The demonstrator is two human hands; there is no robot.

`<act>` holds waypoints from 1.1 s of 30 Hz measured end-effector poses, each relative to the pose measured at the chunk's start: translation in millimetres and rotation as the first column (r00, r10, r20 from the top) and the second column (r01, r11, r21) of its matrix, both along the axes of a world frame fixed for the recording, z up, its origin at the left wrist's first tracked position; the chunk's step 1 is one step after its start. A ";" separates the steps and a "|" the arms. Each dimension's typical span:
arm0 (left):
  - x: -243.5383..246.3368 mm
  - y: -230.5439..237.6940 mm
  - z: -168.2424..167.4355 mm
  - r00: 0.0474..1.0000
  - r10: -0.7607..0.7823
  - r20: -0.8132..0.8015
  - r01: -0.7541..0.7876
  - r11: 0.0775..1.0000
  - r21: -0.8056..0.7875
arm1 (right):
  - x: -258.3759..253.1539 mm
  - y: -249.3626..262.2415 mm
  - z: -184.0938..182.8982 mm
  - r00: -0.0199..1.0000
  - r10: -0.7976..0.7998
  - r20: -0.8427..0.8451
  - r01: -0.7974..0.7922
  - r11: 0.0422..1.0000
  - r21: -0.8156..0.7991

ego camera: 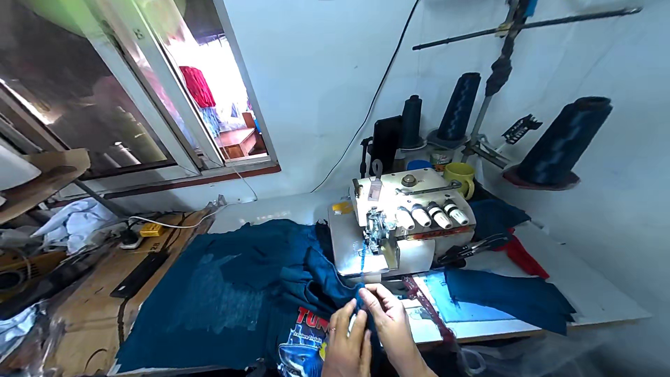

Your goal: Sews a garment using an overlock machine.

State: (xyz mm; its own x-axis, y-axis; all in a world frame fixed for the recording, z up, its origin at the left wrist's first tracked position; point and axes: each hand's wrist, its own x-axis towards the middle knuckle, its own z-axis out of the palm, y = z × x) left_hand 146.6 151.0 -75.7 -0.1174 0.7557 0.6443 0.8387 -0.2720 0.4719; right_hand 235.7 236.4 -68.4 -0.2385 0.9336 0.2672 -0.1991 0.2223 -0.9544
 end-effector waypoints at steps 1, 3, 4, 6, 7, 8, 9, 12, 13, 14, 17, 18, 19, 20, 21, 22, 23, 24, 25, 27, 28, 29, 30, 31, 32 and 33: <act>3.9 -1.6 0.1 1.000 -0.026 -0.010 0.026 0.999 -0.035 | 0.9 1.5 0.9 1.000 -0.007 -0.005 0.007 1.000 -0.016; 7.4 -3.3 2.0 0.996 -0.081 -0.034 0.076 0.990 -0.121 | 4.1 8.6 0.2 0.994 -0.097 -0.047 0.095 0.995 -0.044; 6.9 -2.7 4.0 0.995 -0.093 -0.047 0.085 0.986 -0.145 | 6.6 14.4 0.4 0.980 -0.182 -0.080 0.176 0.981 -0.083; 1.5 2.8 11.7 0.996 -0.064 -0.067 0.057 0.994 -0.098 | 15.2 30.1 2.2 0.921 -0.367 -0.128 0.344 0.923 -0.171; -2.9 6.9 16.6 0.997 -0.039 -0.069 0.035 0.998 -0.052 | 20.4 36.4 2.7 0.896 -0.418 -0.148 0.387 0.900 -0.199; -7.6 12.1 21.5 0.997 -0.021 -0.074 0.021 1.000 -0.002 | 24.3 38.9 2.5 0.887 -0.436 -0.151 0.407 0.894 -0.189; -12.5 17.1 25.9 0.997 -0.023 -0.079 0.025 0.999 0.020 | 27.0 36.6 2.7 0.898 -0.420 -0.131 0.402 0.904 -0.143; -23.2 28.3 32.9 0.990 -0.118 -0.073 0.112 0.990 -0.084 | 33.1 5.5 8.1 0.977 -0.207 -0.043 0.210 0.972 0.103; -25.0 31.5 31.4 0.988 -0.137 -0.072 0.128 0.985 -0.119 | 34.6 -5.7 8.8 0.991 -0.131 -0.024 0.134 0.974 0.184; -26.2 34.3 28.6 0.987 -0.142 -0.074 0.131 0.983 -0.131 | 35.9 -13.8 8.2 0.994 -0.107 -0.017 0.108 0.968 0.228; -25.0 37.3 21.5 0.989 -0.124 -0.081 0.116 0.988 -0.103 | 39.2 -7.5 -2.6 0.966 -0.255 -0.034 0.257 0.959 0.123; -21.7 37.2 19.5 0.989 -0.130 -0.068 0.123 0.987 -0.099 | 39.7 -0.5 -8.8 0.956 -0.292 -0.033 0.293 0.952 0.084; -19.1 36.5 17.6 0.990 -0.136 -0.042 0.131 0.986 -0.106 | 40.0 5.0 -13.9 0.952 -0.307 -0.014 0.307 0.948 0.080; -18.5 34.1 16.9 0.990 -0.140 0.002 0.140 0.982 -0.126 | 40.8 8.6 -17.9 0.951 -0.308 0.014 0.305 0.947 0.097; -20.3 29.0 18.3 0.989 -0.137 0.048 0.143 0.976 -0.164 | 41.7 11.4 -22.1 0.948 -0.316 0.041 0.309 0.943 0.126; -23.6 22.3 19.3 0.989 -0.117 0.091 0.134 0.971 -0.199 | 43.2 14.2 -26.2 0.941 -0.332 0.069 0.318 0.934 0.166; -28.1 13.9 20.0 0.990 -0.071 0.125 0.097 0.971 -0.218 | 45.5 17.5 -29.9 0.933 -0.345 0.098 0.320 0.924 0.208; -33.7 4.4 21.0 0.990 0.021 0.140 0.012 0.973 -0.230 | 48.7 21.1 -33.1 0.928 -0.348 0.132 0.312 0.920 0.236; -41.4 -5.7 22.6 0.979 0.152 0.135 -0.114 0.961 -0.253 | 51.9 24.9 -36.2 0.926 -0.340 0.166 0.294 0.923 0.249; -64.5 -23.8 19.9 0.905 0.424 0.043 -0.396 0.873 -0.285 | 55.8 29.7 -42.8 0.929 -0.306 0.207 0.252 0.935 0.249; -76.9 -30.5 15.4 0.864 0.504 -0.006 -0.482 0.824 -0.297 | 56.1 29.9 -45.6 0.926 -0.301 0.228 0.240 0.935 0.260; -87.5 -36.9 8.9 0.847 0.530 -0.042 -0.513 0.794 -0.326 | 55.9 28.9 -48.5 0.917 -0.303 0.257 0.227 0.930 0.288; -95.1 -43.0 0.5 0.861 0.506 -0.051 -0.491 0.801 -0.342 | 55.2 27.5 -51.5 0.903 -0.313 0.294 0.215 0.922 0.323; -99.7 -48.8 -9.3 0.890 0.455 -0.040 -0.444 0.840 -0.313 | 54.1 26.4 -54.3 0.886 -0.325 0.330 0.203 0.913 0.355; -101.6 -55.2 -16.9 0.923 0.384 0.007 -0.368 0.890 -0.270 | 53.3 26.1 -56.5 0.876 -0.324 0.357 0.188 0.912 0.366; -101.4 -63.7 -20.0 0.949 0.279 0.145 -0.239 0.940 -0.243 | 52.6 26.5 -56.7 0.869 -0.320 0.376 0.180 0.914 0.364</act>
